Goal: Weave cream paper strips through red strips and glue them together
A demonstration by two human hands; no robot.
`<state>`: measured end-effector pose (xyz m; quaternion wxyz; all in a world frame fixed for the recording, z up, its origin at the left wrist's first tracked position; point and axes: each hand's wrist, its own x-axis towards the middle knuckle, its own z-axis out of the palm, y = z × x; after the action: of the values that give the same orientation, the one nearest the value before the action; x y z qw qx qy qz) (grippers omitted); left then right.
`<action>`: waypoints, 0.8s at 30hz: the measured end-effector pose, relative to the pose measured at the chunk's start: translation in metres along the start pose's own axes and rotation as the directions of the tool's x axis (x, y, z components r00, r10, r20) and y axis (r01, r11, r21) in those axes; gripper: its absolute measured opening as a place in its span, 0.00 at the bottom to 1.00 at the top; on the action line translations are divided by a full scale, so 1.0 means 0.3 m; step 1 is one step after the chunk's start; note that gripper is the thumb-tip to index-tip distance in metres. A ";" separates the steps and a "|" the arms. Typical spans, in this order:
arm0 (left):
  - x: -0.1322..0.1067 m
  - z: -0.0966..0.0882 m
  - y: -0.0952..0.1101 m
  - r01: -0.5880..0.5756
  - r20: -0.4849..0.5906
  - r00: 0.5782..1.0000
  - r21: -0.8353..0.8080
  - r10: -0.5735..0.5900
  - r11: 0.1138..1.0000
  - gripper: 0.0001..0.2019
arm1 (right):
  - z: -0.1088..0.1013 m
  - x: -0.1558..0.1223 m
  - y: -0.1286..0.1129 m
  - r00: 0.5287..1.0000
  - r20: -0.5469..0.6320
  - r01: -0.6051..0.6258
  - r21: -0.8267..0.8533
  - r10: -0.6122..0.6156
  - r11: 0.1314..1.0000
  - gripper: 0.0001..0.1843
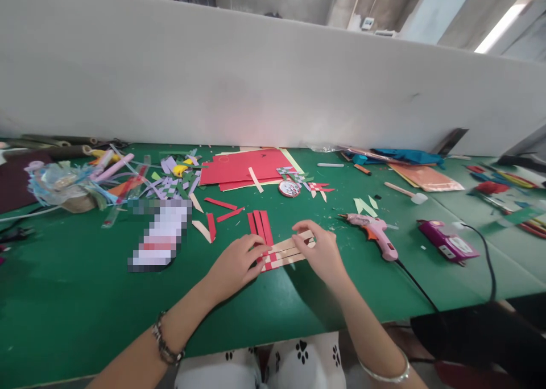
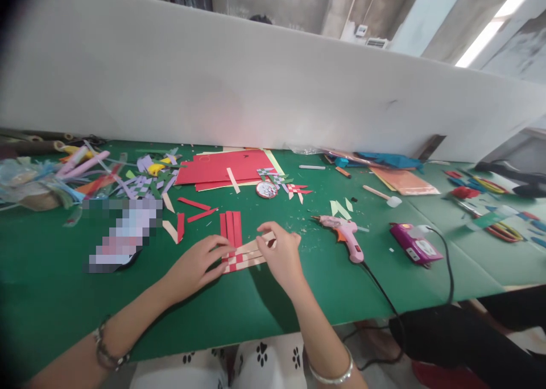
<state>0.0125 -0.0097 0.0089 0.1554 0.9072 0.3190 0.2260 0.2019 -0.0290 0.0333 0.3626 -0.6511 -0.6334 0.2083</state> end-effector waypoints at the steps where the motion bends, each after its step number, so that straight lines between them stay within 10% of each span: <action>1: -0.003 0.001 0.000 -0.018 0.015 1.000 0.021 0.017 1.000 0.12 | -0.006 0.005 0.014 1.000 0.013 0.005 0.023 -0.005 1.000 0.08; 16: -0.039 0.003 0.002 -0.129 0.380 0.923 0.140 0.067 0.982 0.28 | -0.044 0.029 0.138 1.000 0.014 0.005 -0.037 -0.004 0.999 0.09; 24: -0.047 0.007 0.000 -0.143 0.387 0.919 0.132 0.082 0.981 0.29 | -0.038 0.029 0.148 1.000 0.001 0.004 -0.128 -0.004 0.992 0.09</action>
<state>0.0037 -0.0194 0.0028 0.1285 0.9600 0.2470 0.0289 0.2412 -0.0201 0.0097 0.3204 -0.6718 -0.6467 0.1668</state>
